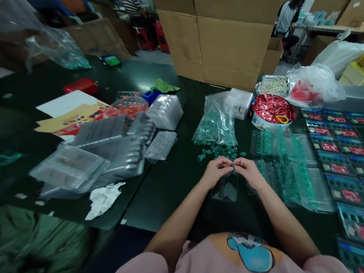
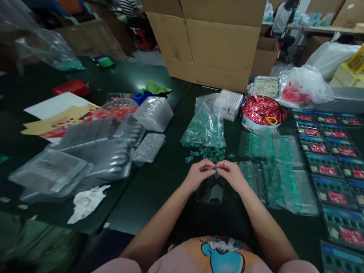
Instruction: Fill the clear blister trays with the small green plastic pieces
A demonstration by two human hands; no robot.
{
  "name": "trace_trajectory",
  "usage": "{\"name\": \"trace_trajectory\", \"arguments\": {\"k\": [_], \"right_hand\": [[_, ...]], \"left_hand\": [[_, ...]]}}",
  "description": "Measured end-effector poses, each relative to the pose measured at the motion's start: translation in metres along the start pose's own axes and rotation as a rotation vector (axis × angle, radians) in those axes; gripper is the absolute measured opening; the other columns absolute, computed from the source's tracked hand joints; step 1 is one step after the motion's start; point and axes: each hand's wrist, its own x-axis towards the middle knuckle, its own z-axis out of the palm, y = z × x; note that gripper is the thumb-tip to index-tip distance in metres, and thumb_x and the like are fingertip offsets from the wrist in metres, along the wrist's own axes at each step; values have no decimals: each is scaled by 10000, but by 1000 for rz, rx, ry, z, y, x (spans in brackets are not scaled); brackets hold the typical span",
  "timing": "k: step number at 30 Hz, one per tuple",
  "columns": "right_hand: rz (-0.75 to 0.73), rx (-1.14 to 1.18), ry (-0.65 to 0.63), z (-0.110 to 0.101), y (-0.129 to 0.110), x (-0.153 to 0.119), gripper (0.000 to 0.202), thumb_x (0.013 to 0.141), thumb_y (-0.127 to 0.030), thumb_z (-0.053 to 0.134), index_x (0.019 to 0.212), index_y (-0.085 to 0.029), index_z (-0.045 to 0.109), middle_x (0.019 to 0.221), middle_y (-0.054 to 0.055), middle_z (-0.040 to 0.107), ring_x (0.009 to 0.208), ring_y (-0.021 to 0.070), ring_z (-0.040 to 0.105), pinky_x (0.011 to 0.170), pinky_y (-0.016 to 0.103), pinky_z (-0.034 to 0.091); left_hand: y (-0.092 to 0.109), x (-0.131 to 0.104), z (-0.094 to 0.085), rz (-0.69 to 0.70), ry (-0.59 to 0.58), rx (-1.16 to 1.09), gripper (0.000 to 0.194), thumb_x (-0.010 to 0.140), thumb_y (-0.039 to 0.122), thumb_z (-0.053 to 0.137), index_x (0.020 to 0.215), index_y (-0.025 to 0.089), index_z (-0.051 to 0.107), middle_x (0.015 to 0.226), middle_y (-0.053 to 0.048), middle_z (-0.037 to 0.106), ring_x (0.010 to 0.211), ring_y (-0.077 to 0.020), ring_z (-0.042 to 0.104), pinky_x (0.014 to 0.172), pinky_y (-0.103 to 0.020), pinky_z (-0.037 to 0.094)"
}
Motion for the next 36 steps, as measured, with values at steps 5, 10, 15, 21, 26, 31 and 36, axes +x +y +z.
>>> {"name": "trace_trajectory", "arguments": {"k": [5, 10, 15, 21, 26, 31, 36], "right_hand": [[116, 72, -37, -2, 2, -6, 178, 690, -329, 732, 783, -189, 672, 699, -26, 626, 659, 114, 532, 685, 258, 424], [149, 76, -35, 0, 2, -14, 193, 679, -326, 739, 800, -193, 670, 740, -26, 642, 701, 119, 554, 731, 270, 434], [56, -48, -52, 2, 1, -15, 158, 748, -328, 677, 820, -190, 652, 741, -28, 623, 685, 117, 535, 704, 265, 418], [-61, -252, -105, -2, -4, -15, 96, 812, -285, 582, 791, -192, 586, 718, -33, 552, 665, 118, 491, 655, 252, 380], [-181, -384, -59, 2, -8, -19, 42, 815, -233, 530, 789, -210, 552, 730, -23, 534, 665, 132, 486, 633, 256, 375], [-244, -423, 13, 7, -15, -23, 44, 813, -214, 516, 779, -210, 543, 743, -11, 545, 673, 134, 495, 640, 260, 383], [-260, -384, 65, 8, -25, -27, 42, 806, -230, 540, 773, -204, 544, 737, -14, 544, 687, 128, 503, 670, 265, 400]], "left_hand": [[-3, -6, -1, 78, -53, 93, 207, 693, 318, 806, 815, 162, 748, 873, -34, 637, 754, -126, 615, 696, -253, 491], [-13, -11, -3, 83, -70, 105, 205, 710, 318, 800, 875, 198, 780, 936, -40, 619, 787, -123, 600, 692, -244, 477], [-17, -13, -7, 80, -91, 109, 199, 718, 317, 796, 871, 191, 777, 926, -41, 619, 781, -121, 602, 695, -245, 478], [-12, -15, -4, 65, -78, 85, 229, 707, 333, 804, 854, 166, 751, 939, -57, 635, 782, -132, 606, 720, -264, 486], [-7, -16, -2, 65, -58, 90, 228, 701, 338, 806, 809, 157, 720, 843, -34, 626, 755, -130, 586, 712, -256, 470], [2, -15, 1, 50, -74, 105, 258, 687, 359, 813, 749, 145, 683, 785, -19, 623, 722, -122, 571, 694, -247, 463], [6, -11, 4, 10, -68, 18, 310, 615, 350, 864, 799, 152, 713, 742, 2, 643, 680, -107, 581, 670, -230, 471]]}}
